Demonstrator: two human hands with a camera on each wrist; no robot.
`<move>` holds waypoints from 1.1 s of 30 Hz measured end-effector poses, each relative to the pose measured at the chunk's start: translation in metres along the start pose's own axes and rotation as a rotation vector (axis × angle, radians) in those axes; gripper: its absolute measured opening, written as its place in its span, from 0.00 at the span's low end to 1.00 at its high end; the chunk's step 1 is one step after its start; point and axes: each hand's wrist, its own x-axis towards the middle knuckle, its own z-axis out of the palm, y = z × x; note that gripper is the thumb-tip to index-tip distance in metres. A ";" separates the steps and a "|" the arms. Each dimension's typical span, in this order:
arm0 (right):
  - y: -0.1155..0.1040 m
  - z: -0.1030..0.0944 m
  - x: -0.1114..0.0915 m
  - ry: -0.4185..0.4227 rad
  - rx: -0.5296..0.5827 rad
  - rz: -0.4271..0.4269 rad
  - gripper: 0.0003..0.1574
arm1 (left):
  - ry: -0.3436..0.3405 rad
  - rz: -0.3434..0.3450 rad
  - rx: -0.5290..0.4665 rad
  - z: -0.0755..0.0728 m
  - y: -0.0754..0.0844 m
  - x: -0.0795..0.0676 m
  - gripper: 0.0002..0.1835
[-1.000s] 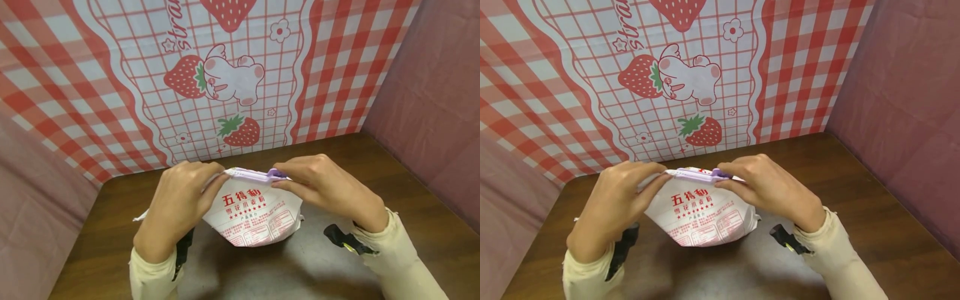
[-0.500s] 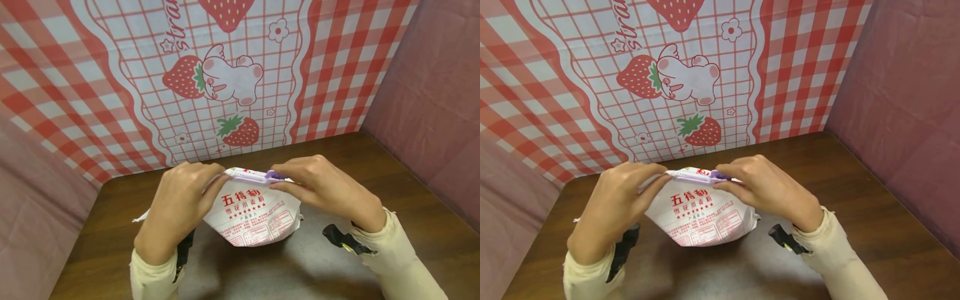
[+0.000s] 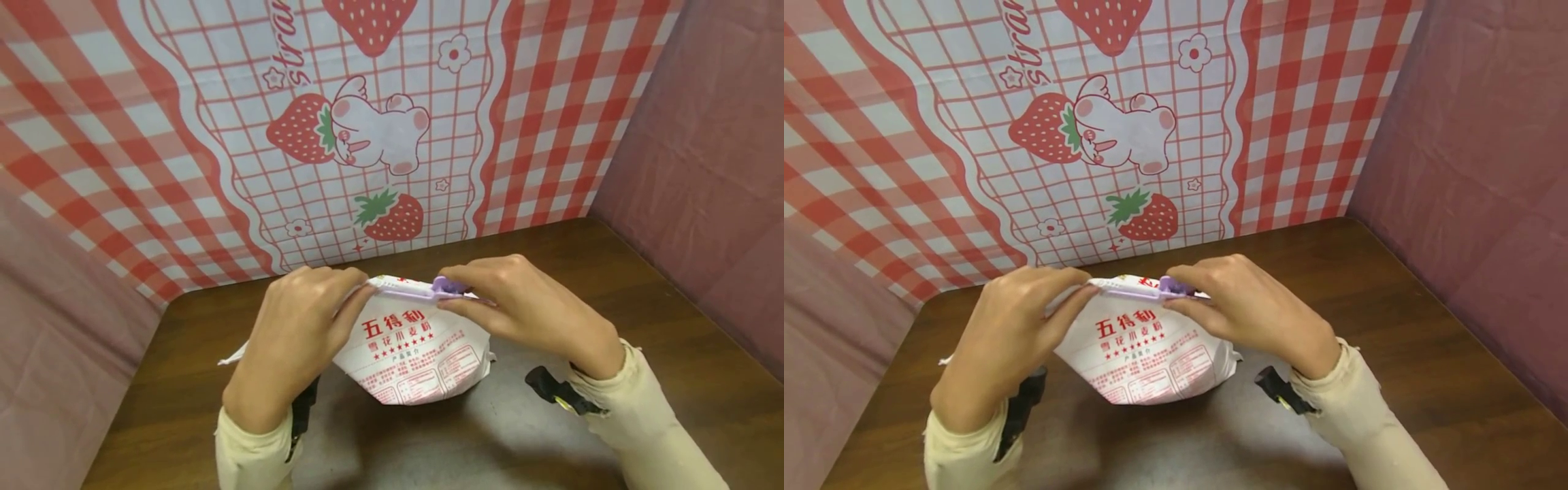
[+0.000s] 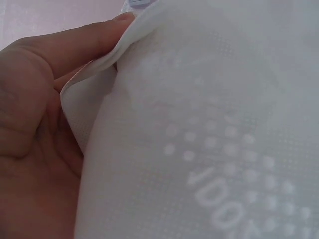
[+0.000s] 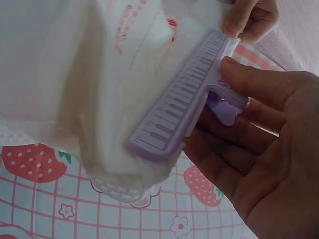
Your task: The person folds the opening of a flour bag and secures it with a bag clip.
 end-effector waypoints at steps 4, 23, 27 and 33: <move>0.001 0.003 0.002 -0.014 -0.004 0.013 0.10 | -0.051 -0.041 0.002 -0.002 0.000 -0.002 0.05; -0.013 -0.018 -0.008 0.112 0.056 0.001 0.20 | -0.035 0.036 0.010 -0.011 0.041 -0.005 0.14; -0.017 -0.024 -0.019 0.173 0.020 0.004 0.22 | 0.114 0.190 -0.056 -0.011 0.056 -0.007 0.09; -0.029 -0.027 -0.042 0.195 0.040 -0.096 0.22 | 0.118 0.388 -0.072 -0.004 0.063 -0.027 0.09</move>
